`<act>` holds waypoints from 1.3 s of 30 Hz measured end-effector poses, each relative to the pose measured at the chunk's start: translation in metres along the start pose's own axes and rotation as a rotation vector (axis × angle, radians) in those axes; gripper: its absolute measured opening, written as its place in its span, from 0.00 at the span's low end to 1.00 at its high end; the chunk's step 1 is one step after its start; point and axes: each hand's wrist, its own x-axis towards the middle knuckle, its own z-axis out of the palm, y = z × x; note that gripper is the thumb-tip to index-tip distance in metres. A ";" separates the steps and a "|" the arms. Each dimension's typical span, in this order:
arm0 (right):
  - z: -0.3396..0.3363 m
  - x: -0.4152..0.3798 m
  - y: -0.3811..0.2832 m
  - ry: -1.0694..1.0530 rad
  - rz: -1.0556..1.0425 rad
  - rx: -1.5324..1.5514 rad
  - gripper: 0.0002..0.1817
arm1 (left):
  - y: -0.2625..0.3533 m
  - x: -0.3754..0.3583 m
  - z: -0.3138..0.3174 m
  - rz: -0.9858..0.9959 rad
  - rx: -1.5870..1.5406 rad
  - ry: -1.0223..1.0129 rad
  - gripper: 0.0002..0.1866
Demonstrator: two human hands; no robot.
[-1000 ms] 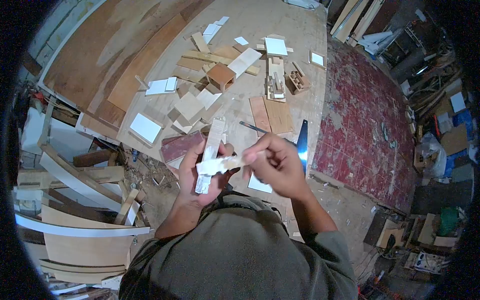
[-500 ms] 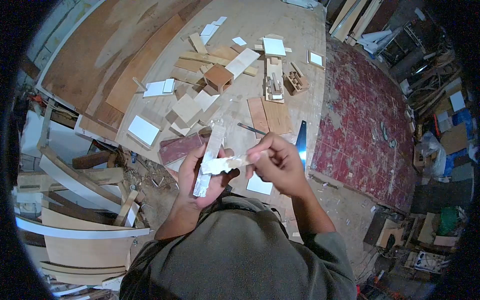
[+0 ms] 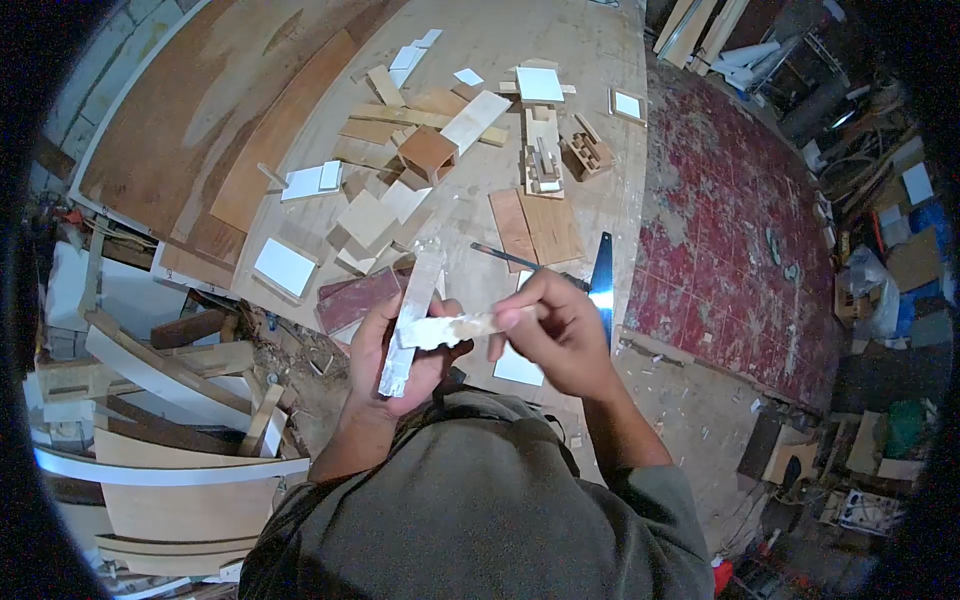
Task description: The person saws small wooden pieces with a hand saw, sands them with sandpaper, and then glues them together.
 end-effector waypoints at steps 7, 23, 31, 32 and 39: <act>0.005 0.007 0.004 0.077 -0.040 0.040 0.05 | 0.008 0.013 -0.010 -0.008 -0.150 -0.295 0.21; 0.021 0.055 0.029 -0.035 0.012 0.052 0.03 | 0.050 0.017 -0.031 0.038 0.068 -0.065 0.18; 0.037 0.098 0.057 -0.080 0.083 0.001 0.05 | 0.076 0.018 -0.039 0.132 0.026 0.415 0.18; 0.042 0.105 0.064 -0.055 0.051 -0.090 0.05 | 0.080 0.020 -0.052 0.125 0.021 0.417 0.18; 0.000 0.164 0.153 0.250 0.134 -0.559 0.09 | 0.110 0.048 -0.182 0.158 -0.014 0.304 0.17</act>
